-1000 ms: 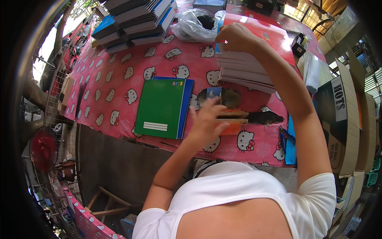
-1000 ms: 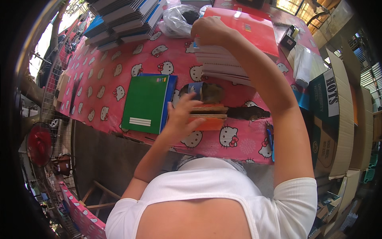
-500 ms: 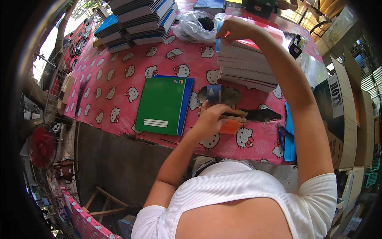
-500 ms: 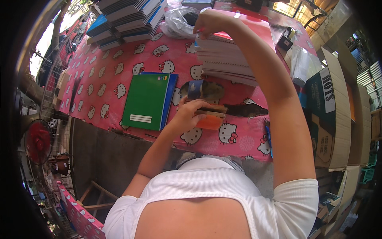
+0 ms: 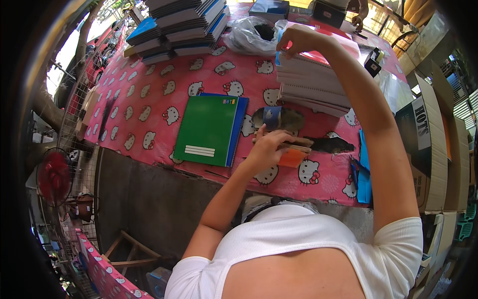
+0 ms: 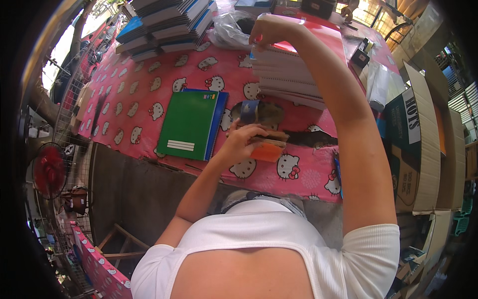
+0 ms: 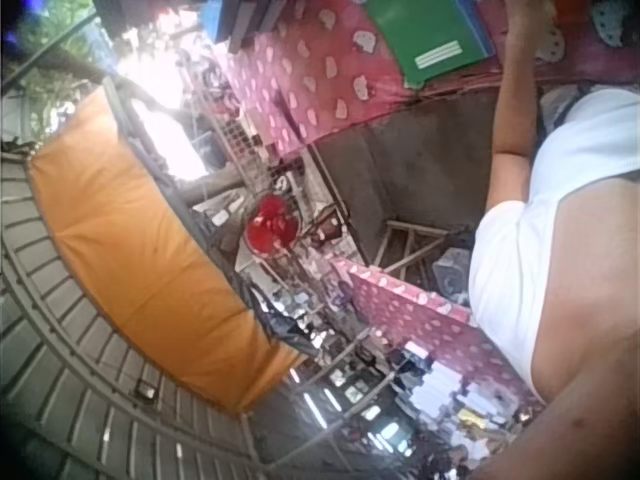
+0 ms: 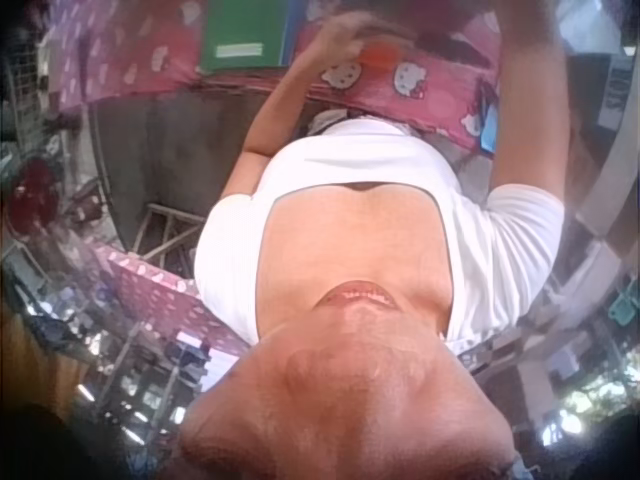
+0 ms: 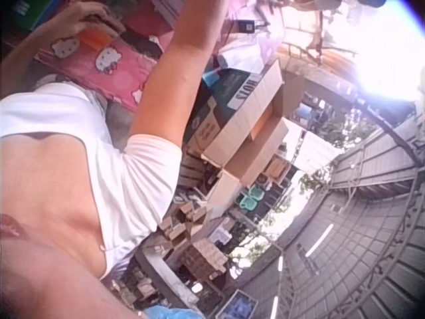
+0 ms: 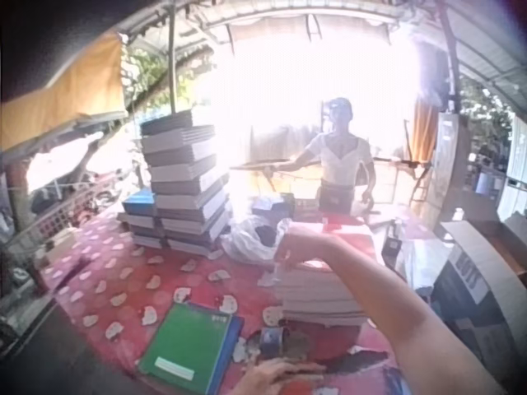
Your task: The person applies pieces of blue adhesive tape to the spines of spiral notebooks and trims the excess tape using shears.
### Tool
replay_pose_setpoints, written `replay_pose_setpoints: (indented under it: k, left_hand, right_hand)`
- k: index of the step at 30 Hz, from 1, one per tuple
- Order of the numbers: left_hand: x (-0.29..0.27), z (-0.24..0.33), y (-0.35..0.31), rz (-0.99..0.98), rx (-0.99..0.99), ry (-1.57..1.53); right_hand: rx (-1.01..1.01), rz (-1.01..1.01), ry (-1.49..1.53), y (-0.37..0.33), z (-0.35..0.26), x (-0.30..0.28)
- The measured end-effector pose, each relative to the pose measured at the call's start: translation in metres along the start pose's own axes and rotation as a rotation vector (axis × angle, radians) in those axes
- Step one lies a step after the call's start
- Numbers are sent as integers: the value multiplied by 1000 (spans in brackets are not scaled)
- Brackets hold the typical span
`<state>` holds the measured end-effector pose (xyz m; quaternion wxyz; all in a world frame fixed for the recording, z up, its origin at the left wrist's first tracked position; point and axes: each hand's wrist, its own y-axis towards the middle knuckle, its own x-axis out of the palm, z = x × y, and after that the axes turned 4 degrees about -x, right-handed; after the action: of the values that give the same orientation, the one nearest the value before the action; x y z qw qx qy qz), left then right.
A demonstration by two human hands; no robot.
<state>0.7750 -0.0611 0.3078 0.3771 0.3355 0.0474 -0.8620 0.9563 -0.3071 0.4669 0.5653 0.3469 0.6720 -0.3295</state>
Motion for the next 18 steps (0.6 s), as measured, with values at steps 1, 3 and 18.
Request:
replay_pose_setpoints:
  k: [1,3,18]
  left_hand:
    - [0,-1,0,-9,-15,-7]
    - [-1,-1,1,-23,-35,-14]
    - [-2,2,1,7,-20,-14]
  right_hand:
    - [-12,9,-18,1,-1,0]
    - [-31,25,-52,2,-2,3]
    - [-71,39,-4,-3,-2,2]
